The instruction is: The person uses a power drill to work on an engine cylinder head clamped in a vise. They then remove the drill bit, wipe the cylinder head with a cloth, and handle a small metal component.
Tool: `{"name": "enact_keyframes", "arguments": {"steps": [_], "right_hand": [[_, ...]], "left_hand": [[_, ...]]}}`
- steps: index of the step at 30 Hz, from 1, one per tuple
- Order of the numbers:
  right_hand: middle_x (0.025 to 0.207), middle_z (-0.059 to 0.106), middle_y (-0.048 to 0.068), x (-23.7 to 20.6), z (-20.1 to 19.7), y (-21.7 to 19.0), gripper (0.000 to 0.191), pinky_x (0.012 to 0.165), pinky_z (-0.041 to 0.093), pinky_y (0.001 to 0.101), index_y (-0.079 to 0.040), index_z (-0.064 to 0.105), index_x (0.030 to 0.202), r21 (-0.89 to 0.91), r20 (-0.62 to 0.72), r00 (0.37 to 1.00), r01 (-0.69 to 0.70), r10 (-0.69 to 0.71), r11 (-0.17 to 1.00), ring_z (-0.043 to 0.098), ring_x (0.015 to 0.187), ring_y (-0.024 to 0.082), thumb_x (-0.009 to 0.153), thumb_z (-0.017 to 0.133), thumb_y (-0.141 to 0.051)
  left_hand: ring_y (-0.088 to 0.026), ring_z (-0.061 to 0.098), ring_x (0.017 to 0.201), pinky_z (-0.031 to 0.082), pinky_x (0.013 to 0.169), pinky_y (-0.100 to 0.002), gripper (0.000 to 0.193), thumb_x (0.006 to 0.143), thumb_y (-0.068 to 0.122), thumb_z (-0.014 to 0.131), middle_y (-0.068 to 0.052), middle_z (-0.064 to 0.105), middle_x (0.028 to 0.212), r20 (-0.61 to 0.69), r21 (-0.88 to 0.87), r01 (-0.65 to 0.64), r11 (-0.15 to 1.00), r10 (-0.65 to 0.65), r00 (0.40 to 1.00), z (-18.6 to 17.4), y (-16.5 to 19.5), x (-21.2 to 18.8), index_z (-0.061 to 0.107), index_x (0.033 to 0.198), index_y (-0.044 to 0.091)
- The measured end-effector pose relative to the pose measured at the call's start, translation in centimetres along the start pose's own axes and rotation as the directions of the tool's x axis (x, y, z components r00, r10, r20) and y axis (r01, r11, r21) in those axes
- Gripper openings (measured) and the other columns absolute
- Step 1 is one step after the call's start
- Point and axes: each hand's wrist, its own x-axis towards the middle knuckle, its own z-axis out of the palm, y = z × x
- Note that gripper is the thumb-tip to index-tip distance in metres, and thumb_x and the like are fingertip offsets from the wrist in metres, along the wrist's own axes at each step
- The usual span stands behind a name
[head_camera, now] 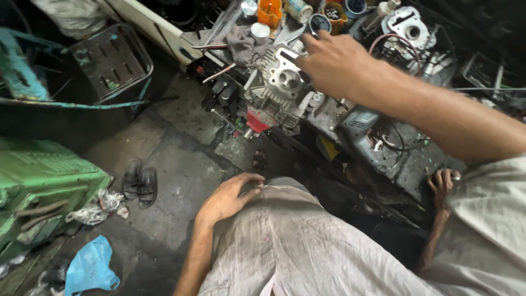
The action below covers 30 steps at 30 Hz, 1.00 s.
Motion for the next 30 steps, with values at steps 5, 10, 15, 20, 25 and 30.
{"name": "enact_keyframes", "arguments": {"steps": [5,10,15,20,25,30], "right_hand": [[0.126,0.059,0.019,0.9,1.9,-1.3,0.049,0.082,0.059,0.0444,-0.018,0.064,0.132,0.199,0.047,0.996,0.065,-0.076,0.978,0.063,0.108,0.035,0.086,0.063,-0.006],[0.118,0.076,0.022,2.8,4.3,-1.9,0.037,0.092,0.058,0.0477,-0.009,0.069,0.128,0.684,0.166,0.983,-0.170,0.076,0.709,0.072,0.102,0.034,0.099,0.047,-0.018],[0.103,0.078,0.015,-2.4,8.7,-2.1,0.041,0.078,0.059,0.0403,0.000,0.072,0.114,0.809,0.151,0.987,-0.086,0.063,-0.581,0.073,0.089,0.027,0.093,0.051,-0.029],[0.093,0.074,0.005,-10.3,13.7,-11.2,0.046,0.070,0.053,0.0319,-0.005,0.074,0.111,0.837,-0.153,0.988,0.129,-0.001,-0.532,0.064,0.077,0.018,0.095,0.060,-0.046],[0.092,0.069,0.002,-11.7,15.3,-20.4,0.024,0.080,0.051,0.0309,0.000,0.070,0.101,0.930,-0.280,0.955,0.296,0.100,-0.217,0.062,0.089,0.013,0.098,0.069,-0.024],[0.068,0.057,0.007,-15.0,17.3,-20.1,0.028,0.058,0.043,0.0372,0.001,0.068,0.097,0.995,-0.062,0.994,0.068,0.092,-0.070,0.048,0.063,0.016,0.095,0.072,-0.027]], "left_hand": [[-0.026,0.062,0.126,0.048,0.105,-0.038,0.047,0.095,0.036,0.063,-0.009,0.068,0.132,-0.002,-0.045,0.025,0.999,-0.026,1.000,0.5,-0.5,-1.3,0.058,0.135,0.012],[-0.024,0.063,0.126,0.048,0.106,-0.037,0.060,0.094,0.036,0.064,-0.007,0.070,0.131,0.024,-0.106,0.060,0.993,-0.058,0.998,1.7,-1.4,-2.7,0.045,0.146,0.013],[-0.024,0.063,0.127,0.046,0.107,-0.038,0.055,0.095,0.032,0.066,-0.008,0.071,0.131,-0.088,-0.201,0.081,0.976,-0.100,0.991,2.2,-2.8,-4.5,0.049,0.144,0.013],[-0.028,0.057,0.130,0.045,0.107,-0.044,0.054,0.099,0.024,0.060,-0.010,0.064,0.137,-0.257,-0.654,-0.156,0.740,-0.023,0.966,2.4,-3.2,-4.4,0.043,0.149,0.011],[-0.025,0.041,0.147,0.033,0.119,-0.044,0.047,0.099,0.016,0.060,-0.008,0.051,0.151,-0.126,-0.430,-0.220,0.876,0.183,0.975,2.8,-2.3,-3.9,0.049,0.145,0.010],[-0.027,0.056,0.143,0.038,0.120,-0.044,0.024,0.091,0.018,0.079,-0.011,0.072,0.133,0.083,-0.383,-0.268,0.884,0.322,0.943,5.1,-1.4,-1.1,0.062,0.099,0.003]]}}
